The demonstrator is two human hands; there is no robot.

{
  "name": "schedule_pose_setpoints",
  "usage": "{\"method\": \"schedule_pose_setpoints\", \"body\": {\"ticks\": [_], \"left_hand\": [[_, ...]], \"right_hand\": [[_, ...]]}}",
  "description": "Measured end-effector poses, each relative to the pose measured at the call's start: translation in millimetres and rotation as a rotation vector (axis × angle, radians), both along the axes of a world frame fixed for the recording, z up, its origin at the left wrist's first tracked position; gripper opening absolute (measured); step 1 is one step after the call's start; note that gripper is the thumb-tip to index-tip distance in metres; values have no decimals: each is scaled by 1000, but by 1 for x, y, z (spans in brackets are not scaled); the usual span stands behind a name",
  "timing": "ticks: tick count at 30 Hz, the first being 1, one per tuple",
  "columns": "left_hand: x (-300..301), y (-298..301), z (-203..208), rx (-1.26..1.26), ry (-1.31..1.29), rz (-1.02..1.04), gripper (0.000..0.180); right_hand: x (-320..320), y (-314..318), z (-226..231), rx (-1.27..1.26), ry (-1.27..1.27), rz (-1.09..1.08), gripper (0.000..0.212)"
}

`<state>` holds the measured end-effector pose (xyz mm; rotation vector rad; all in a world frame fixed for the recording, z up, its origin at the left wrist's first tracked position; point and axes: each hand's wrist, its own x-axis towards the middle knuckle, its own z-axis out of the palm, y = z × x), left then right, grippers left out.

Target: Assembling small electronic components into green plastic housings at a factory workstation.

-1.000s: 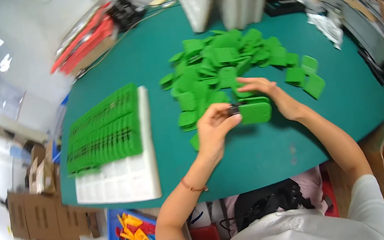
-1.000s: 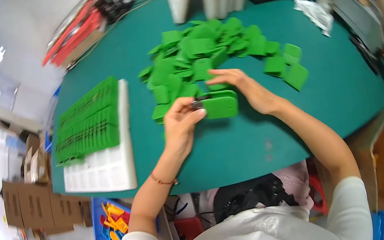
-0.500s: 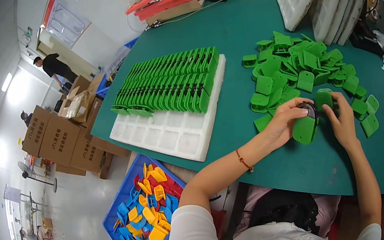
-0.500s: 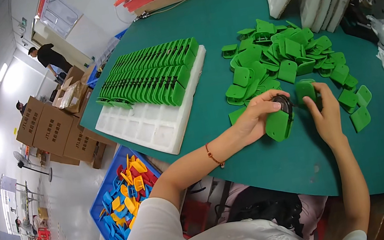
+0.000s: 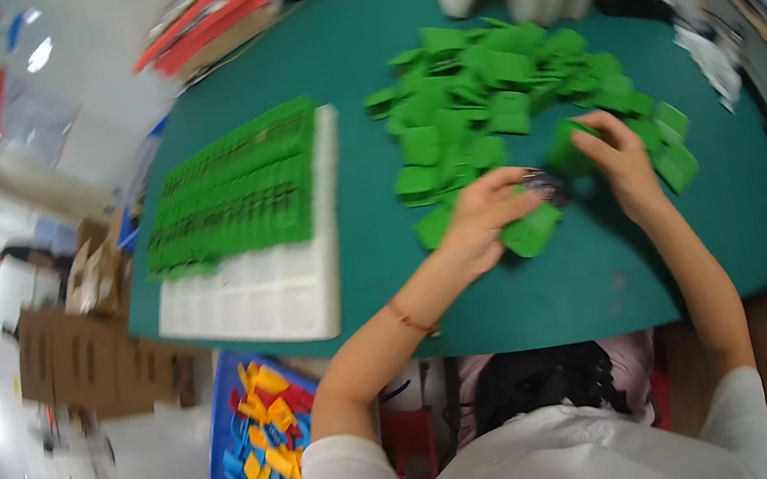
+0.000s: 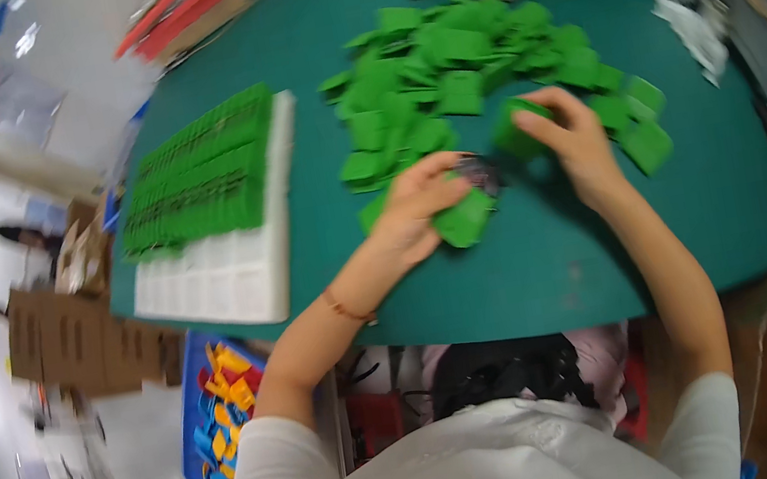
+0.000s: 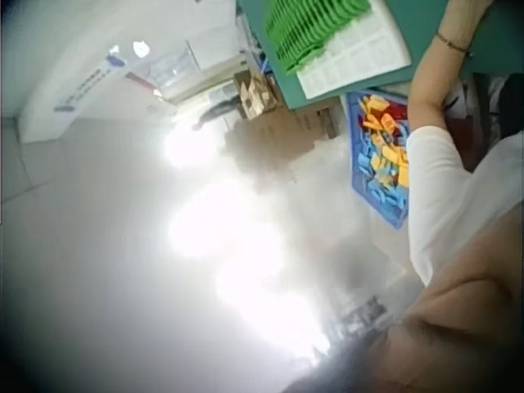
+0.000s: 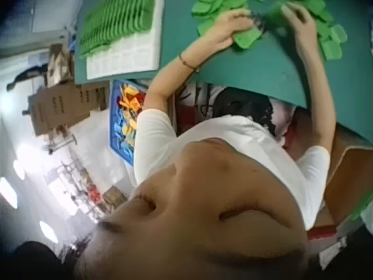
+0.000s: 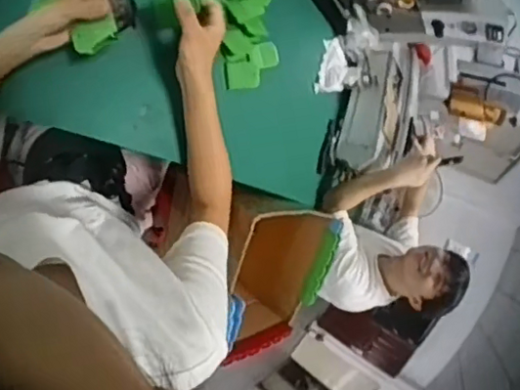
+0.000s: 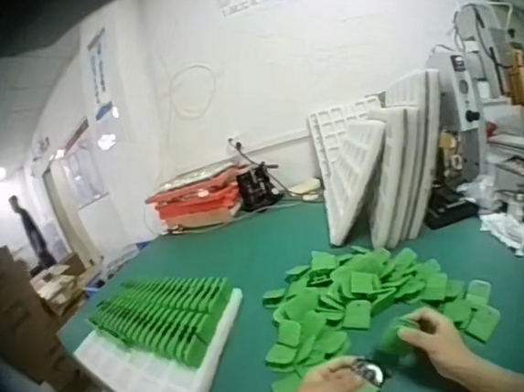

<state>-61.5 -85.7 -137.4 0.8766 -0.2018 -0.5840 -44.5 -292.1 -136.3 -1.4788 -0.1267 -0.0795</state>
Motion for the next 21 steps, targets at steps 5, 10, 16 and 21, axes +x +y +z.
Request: {"method": "schedule_pose_setpoints", "body": {"ticks": [5, 10, 16, 21], "left_hand": [[-2, -4, 3, 244, -237, 155, 41], [-9, -8, 8, 357, -290, 196, 40], [-11, -12, 6, 346, -248, 236, 38], [-14, -16, 10, 347, -233, 268, 39]], "right_hand": [[0, -2, 2, 166, -44, -19, 19], [-14, 4, 8, 271, -52, -45, 14], [-23, 16, 7, 256, -48, 6, 18], [-24, 21, 0, 257, -86, 58, 14]]}}
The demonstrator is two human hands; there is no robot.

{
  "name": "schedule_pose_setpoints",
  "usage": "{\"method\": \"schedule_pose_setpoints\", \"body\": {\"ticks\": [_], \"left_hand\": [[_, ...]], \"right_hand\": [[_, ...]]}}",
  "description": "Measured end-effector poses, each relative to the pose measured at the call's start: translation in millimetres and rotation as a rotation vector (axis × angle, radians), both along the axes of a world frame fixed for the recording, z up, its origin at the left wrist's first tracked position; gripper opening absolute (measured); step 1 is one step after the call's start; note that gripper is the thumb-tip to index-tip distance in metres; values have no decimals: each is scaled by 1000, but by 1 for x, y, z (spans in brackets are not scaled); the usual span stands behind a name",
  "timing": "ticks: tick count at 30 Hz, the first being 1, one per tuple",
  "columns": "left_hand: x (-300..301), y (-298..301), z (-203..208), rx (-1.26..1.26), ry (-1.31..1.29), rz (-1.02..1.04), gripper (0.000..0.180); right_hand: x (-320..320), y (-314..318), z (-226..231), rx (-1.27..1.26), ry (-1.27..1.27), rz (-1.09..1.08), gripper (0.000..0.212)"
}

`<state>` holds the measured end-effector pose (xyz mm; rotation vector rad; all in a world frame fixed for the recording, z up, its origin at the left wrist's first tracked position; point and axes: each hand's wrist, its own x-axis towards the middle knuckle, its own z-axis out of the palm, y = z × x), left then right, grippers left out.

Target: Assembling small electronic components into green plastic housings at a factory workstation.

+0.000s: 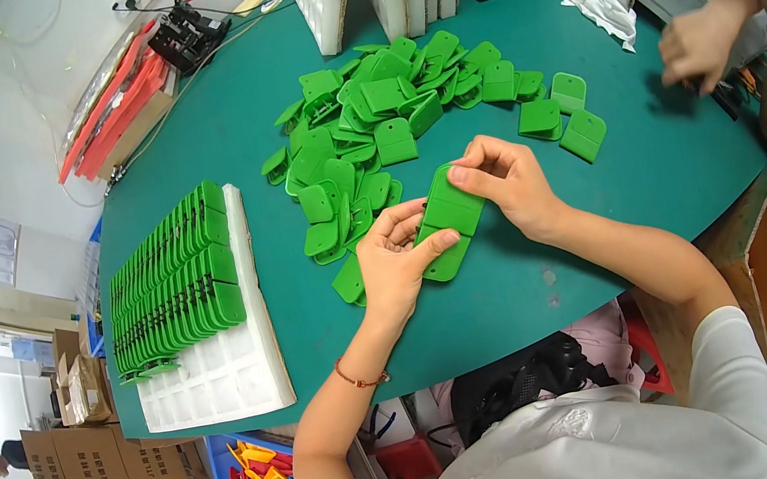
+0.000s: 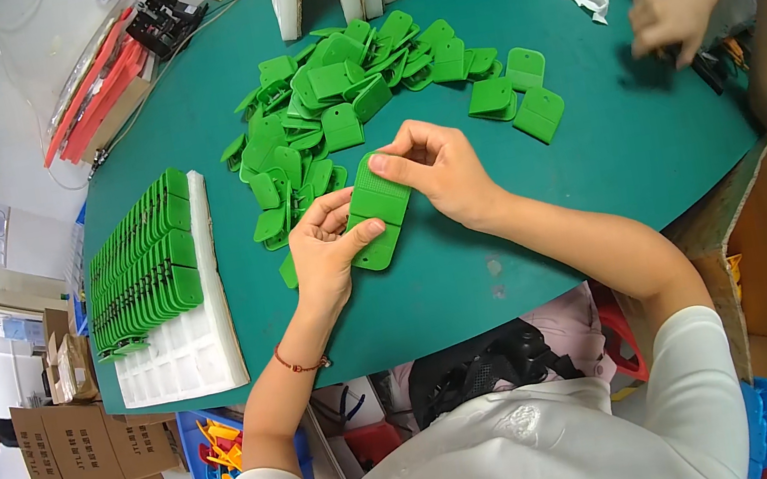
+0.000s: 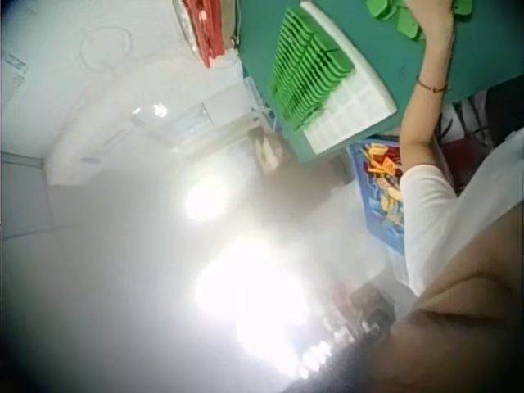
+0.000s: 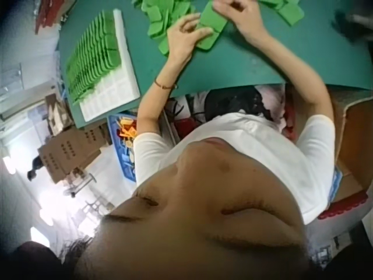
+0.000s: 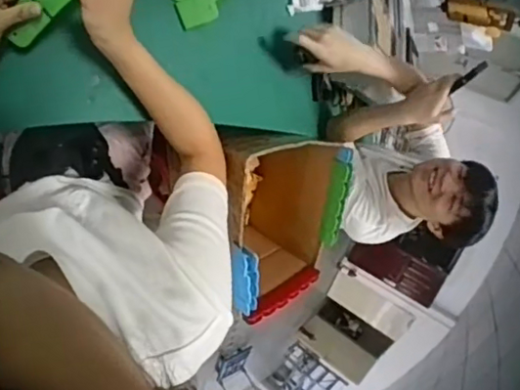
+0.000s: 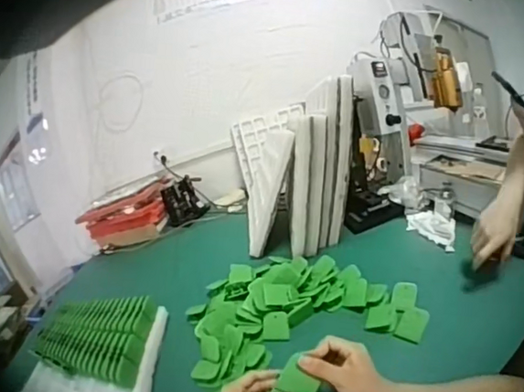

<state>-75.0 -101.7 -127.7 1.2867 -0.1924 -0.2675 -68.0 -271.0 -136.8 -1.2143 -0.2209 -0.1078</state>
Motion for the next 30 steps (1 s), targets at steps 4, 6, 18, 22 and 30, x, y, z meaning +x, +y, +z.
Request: {"method": "schedule_pose_setpoints", "body": {"ticks": [4, 6, 18, 22, 30], "left_hand": [[2, -5, -2, 2, -5, 11, 41], [2, -5, -3, 5, 0, 9, 40], [10, 35, 27, 232, -405, 225, 34], [-3, 116, 91, 688, -599, 390, 34], [-44, 259, 118, 1371, -506, 587, 26]], "right_hand": [[2, -5, 1, -32, 1, 17, 13], [4, -6, -1, -41, -7, 26, 13], [5, -2, -8, -13, -17, 191, 46], [8, -2, -6, -78, -4, 158, 44], [16, 1, -10, -100, 66, 128, 36]]}}
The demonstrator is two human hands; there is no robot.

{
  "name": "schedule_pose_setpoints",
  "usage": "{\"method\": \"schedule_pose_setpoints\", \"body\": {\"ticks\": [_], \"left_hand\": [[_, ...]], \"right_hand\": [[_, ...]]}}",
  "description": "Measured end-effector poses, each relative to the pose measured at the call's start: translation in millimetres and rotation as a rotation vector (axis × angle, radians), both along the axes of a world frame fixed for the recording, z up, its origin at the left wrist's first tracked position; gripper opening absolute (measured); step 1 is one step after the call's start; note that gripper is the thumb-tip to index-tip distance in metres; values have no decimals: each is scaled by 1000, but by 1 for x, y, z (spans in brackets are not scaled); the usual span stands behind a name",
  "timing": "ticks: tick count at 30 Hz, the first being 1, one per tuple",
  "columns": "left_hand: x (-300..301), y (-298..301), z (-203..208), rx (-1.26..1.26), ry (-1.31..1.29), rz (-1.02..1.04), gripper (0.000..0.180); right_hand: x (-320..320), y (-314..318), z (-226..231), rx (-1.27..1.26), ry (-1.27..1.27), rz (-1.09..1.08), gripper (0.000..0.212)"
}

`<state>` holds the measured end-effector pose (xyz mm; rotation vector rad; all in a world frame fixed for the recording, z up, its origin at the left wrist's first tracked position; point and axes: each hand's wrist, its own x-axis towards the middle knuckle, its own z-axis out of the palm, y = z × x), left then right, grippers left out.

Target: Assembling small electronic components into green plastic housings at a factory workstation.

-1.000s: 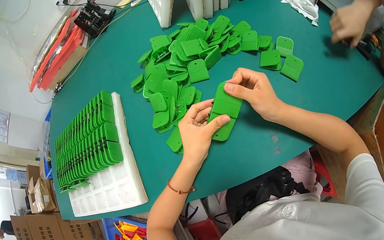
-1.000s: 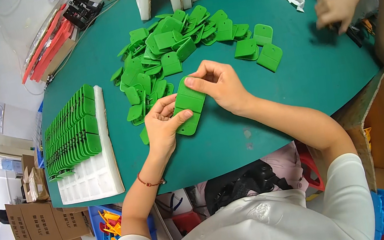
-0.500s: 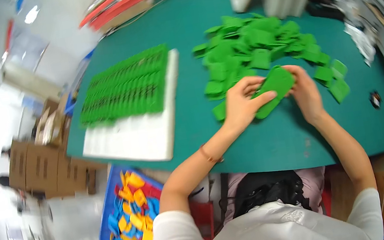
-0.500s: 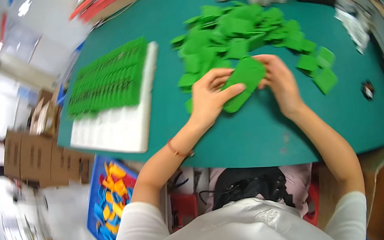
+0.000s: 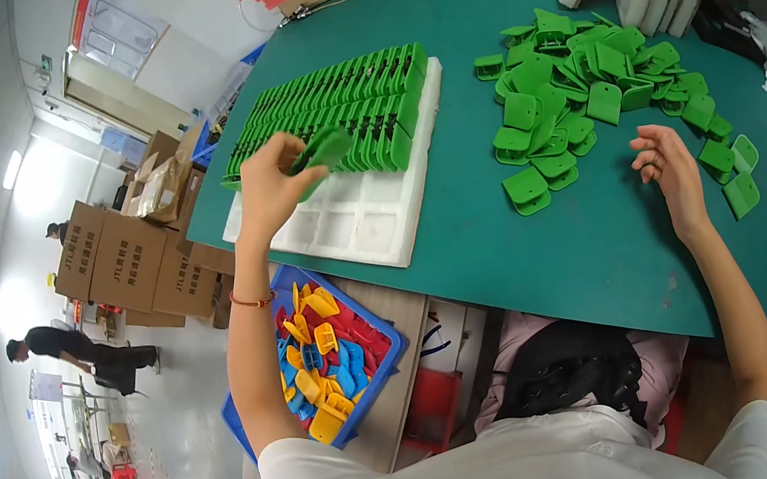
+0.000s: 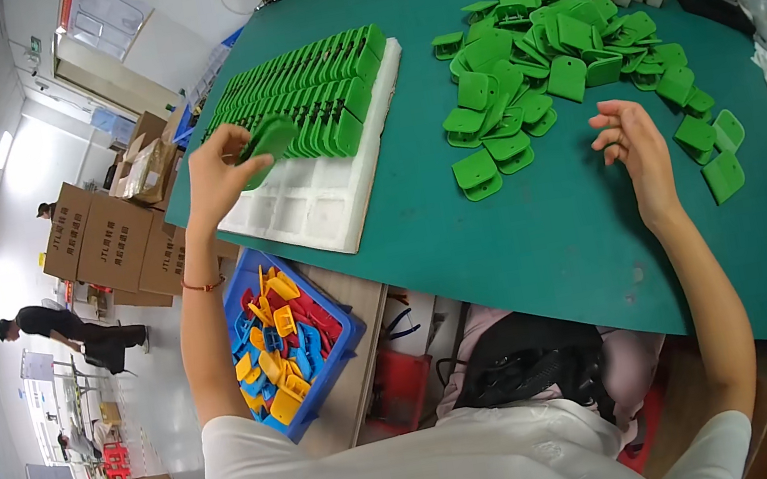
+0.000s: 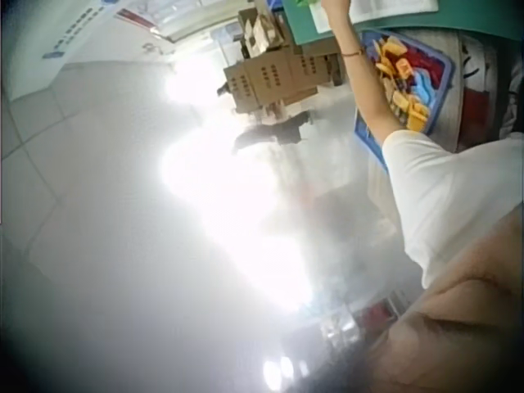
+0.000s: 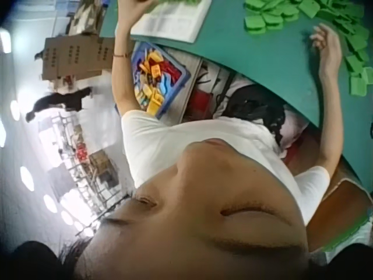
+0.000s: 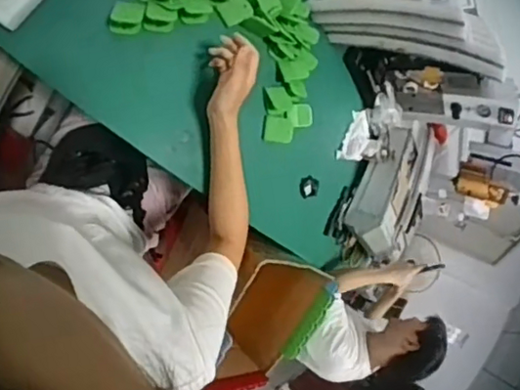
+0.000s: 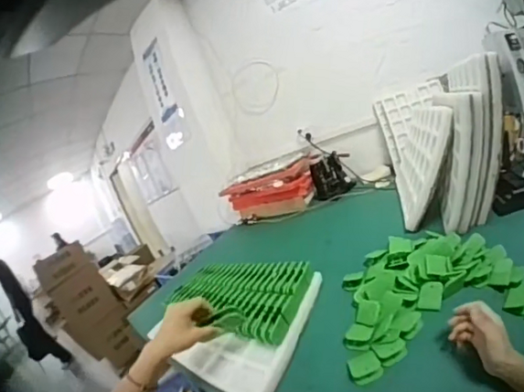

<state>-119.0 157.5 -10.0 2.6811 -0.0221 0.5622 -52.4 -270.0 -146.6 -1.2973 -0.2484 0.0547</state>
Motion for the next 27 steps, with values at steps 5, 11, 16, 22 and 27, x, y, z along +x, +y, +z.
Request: {"method": "schedule_pose_setpoints", "body": {"ticks": [5, 11, 16, 22, 27], "left_hand": [[4, 19, -19, 343, 7, -340, 27], [18, 22, -33, 467, -99, -384, 30], [16, 22, -44, 508, -166, -259, 48], [20, -16, -20, 907, -128, -249, 64], [24, -149, 14, 626, -70, -397, 83]], "right_hand": [[-4, -3, 1, -20, 21, -12, 32], [-6, -3, -2, -37, 4, -32, 28], [-5, 2, -8, -39, -58, -10, 19], [-5, 0, -11, -32, -85, 37, 23], [2, -2, -24, -171, -176, -22, 28]]}}
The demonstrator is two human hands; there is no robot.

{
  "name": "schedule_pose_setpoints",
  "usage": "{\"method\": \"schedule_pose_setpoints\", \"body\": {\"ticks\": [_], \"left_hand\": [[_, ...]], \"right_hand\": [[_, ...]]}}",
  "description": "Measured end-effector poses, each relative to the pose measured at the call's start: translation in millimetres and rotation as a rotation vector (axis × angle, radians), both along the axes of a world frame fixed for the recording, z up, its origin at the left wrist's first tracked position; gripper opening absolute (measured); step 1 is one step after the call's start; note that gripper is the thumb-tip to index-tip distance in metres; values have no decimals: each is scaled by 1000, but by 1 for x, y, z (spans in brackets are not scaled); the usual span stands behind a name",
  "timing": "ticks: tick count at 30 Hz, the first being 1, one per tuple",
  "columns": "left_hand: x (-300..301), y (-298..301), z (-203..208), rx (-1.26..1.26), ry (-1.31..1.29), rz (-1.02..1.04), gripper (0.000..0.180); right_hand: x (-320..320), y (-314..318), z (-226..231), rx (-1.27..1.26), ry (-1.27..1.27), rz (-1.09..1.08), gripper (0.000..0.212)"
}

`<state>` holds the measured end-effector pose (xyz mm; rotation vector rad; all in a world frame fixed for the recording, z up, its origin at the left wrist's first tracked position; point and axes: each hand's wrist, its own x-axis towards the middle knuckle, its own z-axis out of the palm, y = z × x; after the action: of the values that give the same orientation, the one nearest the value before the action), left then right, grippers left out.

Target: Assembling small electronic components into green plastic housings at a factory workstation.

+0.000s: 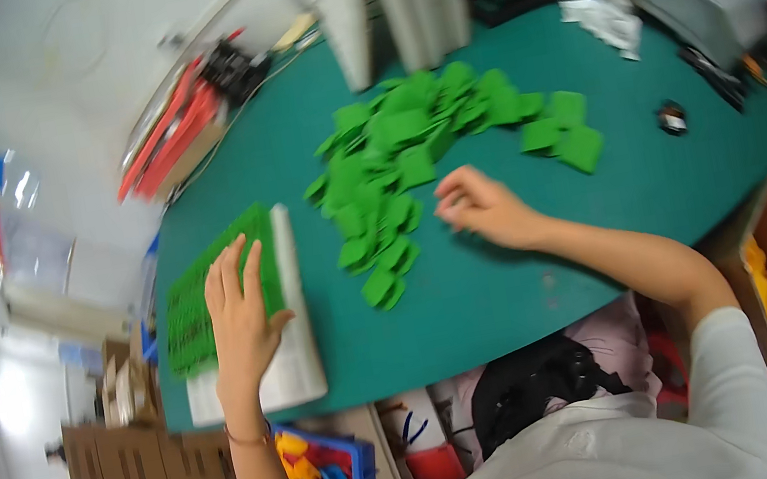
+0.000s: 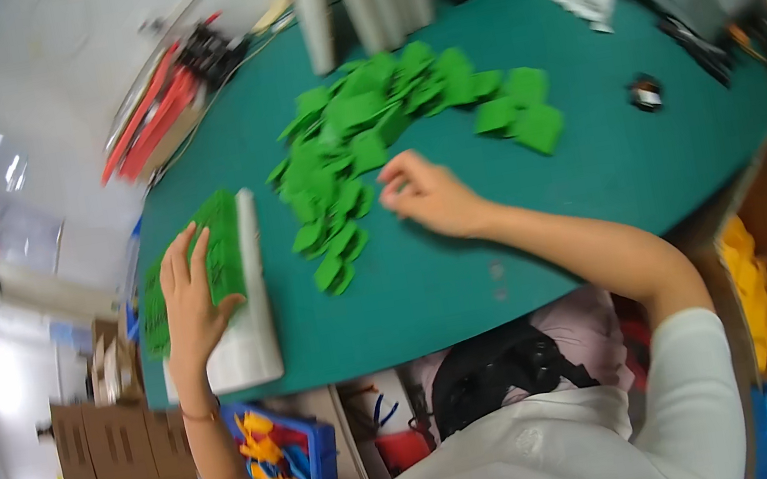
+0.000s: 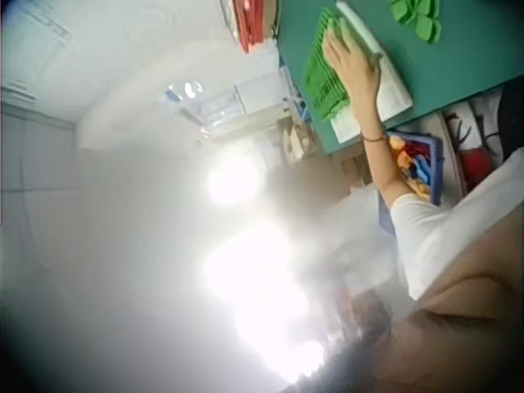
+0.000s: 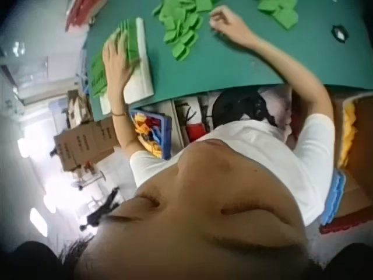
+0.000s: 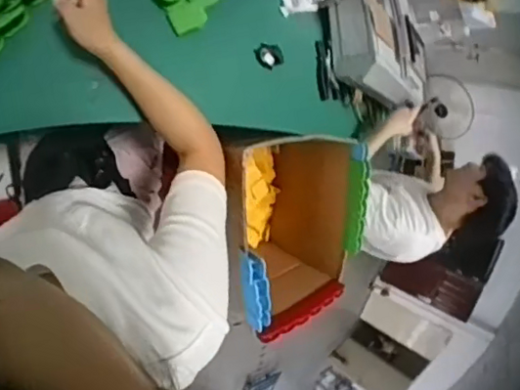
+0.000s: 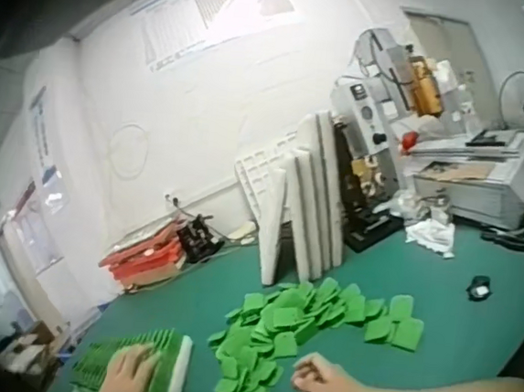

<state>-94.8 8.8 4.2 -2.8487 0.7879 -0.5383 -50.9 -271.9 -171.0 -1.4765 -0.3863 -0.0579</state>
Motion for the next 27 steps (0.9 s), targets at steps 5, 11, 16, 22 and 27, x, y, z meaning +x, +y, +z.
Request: {"method": "schedule_pose_setpoints", "body": {"ticks": [5, 11, 16, 22, 27], "left_hand": [[11, -124, -14, -181, 119, -504, 71], [34, -297, -83, -329, 426, -937, 70], [34, -405, -141, -349, 548, -598, 81], [39, -450, -162, -559, 567, -510, 68], [50, -437, -161, -739, 672, -587, 62]], "right_hand": [[-5, 7, 8, -194, -215, -14, 30], [-2, -3, -3, -246, -478, 6, 31], [-7, 0, 7, -374, -323, -19, 34], [-11, -6, 13, -388, -288, -42, 34], [-8, -1, 8, -382, -316, -12, 33]]}}
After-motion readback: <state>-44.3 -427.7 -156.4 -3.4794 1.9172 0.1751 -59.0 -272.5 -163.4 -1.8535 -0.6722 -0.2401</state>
